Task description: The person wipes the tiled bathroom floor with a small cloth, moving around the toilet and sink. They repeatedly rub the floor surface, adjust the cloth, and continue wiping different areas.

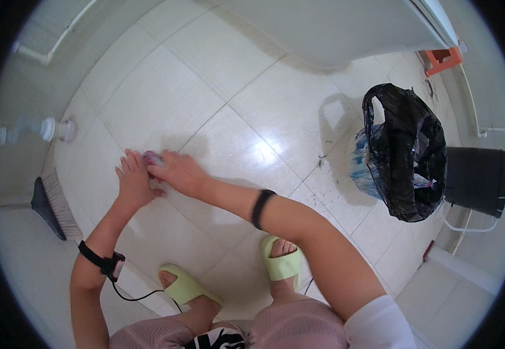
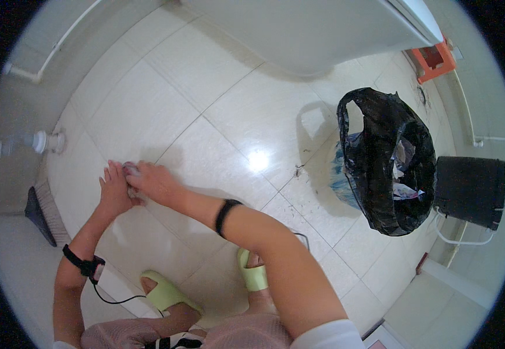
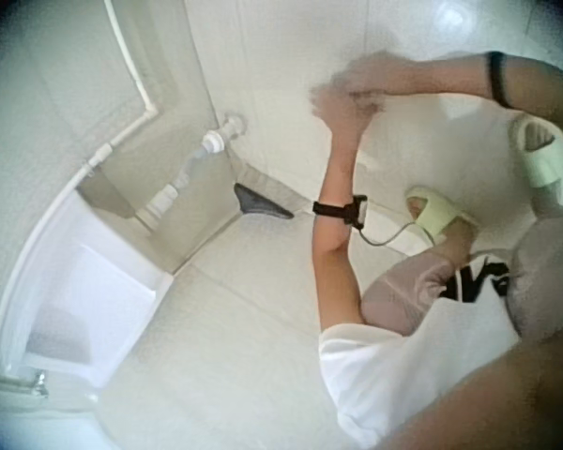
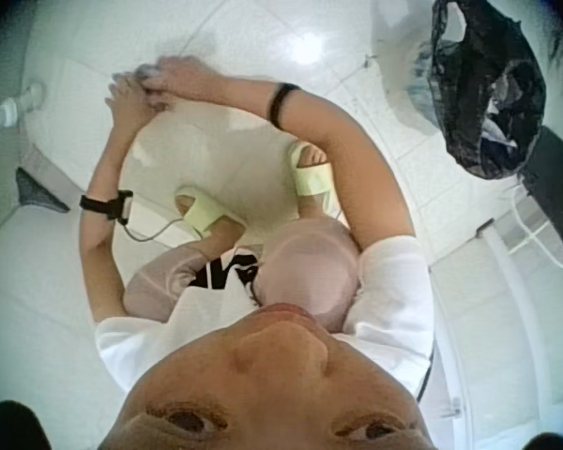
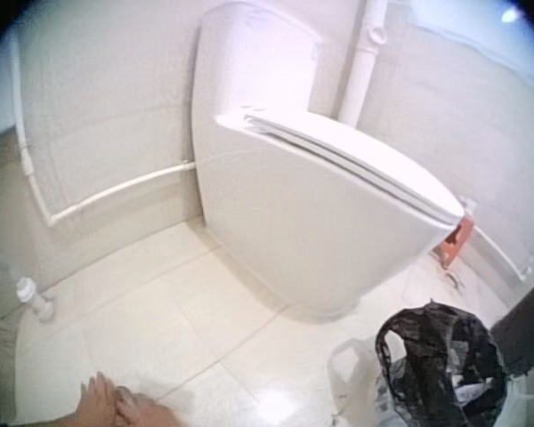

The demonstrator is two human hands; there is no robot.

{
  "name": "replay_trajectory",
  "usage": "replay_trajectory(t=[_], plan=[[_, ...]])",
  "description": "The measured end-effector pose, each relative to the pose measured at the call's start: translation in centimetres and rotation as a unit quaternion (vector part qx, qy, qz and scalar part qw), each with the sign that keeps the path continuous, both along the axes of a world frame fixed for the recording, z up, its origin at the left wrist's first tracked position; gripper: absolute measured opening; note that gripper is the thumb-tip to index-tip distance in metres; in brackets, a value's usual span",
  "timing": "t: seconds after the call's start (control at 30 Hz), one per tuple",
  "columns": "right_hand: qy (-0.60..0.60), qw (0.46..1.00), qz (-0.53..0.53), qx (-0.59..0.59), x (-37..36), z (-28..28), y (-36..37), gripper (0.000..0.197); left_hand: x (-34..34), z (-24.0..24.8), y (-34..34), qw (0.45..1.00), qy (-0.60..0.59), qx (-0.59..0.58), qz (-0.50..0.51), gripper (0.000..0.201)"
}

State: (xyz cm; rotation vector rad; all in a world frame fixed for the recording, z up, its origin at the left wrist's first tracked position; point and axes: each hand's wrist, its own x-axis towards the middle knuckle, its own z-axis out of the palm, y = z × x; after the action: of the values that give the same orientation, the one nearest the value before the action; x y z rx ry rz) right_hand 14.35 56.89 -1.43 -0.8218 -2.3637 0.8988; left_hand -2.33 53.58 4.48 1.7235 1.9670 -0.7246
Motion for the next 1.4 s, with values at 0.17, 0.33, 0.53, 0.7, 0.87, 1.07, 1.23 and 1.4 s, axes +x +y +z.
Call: replay_trajectory(t=[0.17, 0.33, 0.53, 0.7, 0.87, 1.07, 1.23, 1.4], plan=[[-0.071, 0.981, -0.144, 0.109, 1.6, -2.2, 10.6, 0.039, 1.3, -1.3, 0.6, 0.998, 0.049, -0.031, -0.035, 0.144], [-0.201, 0.889, -0.412, 0.021, 13.7, -1.9, 18.5, 0.031, 1.3, -2.1, 0.5, 0.993, 0.086, -0.051, -0.063, 0.143], [-0.255, 0.765, -0.590, -0.023, 28.8, -0.3, 11.5, 0.032, 4.6, 0.6, 2.4, 0.991, 0.068, -0.018, -0.118, 0.109], [-0.174, 0.785, -0.594, -0.030, 33.8, 2.4, 0.1, 0.034, 15.5, 6.0, 7.2, 0.837, -0.468, 0.207, -0.193, 0.022], [-0.101, 0.798, -0.593, 0.032, 33.5, 4.8, -8.3, 0.041, 35.1, 12.0, 11.3, 0.747, -0.663, -0.033, -0.041, 0.042], [0.019, 0.762, -0.636, -0.123, 35.0, 6.4, -11.9, 0.035, 47.0, 14.7, 12.1, 0.740, -0.635, -0.191, 0.112, 0.065], [0.221, 0.749, -0.581, -0.230, 37.5, 7.1, -16.0, 0.029, 46.9, 13.3, 11.3, 0.709, -0.660, -0.163, 0.189, 0.048], [0.234, 0.719, -0.566, -0.327, 40.5, 7.9, -20.2, 0.029, 38.9, 15.8, 11.9, 0.738, -0.634, -0.141, 0.184, 0.038]])
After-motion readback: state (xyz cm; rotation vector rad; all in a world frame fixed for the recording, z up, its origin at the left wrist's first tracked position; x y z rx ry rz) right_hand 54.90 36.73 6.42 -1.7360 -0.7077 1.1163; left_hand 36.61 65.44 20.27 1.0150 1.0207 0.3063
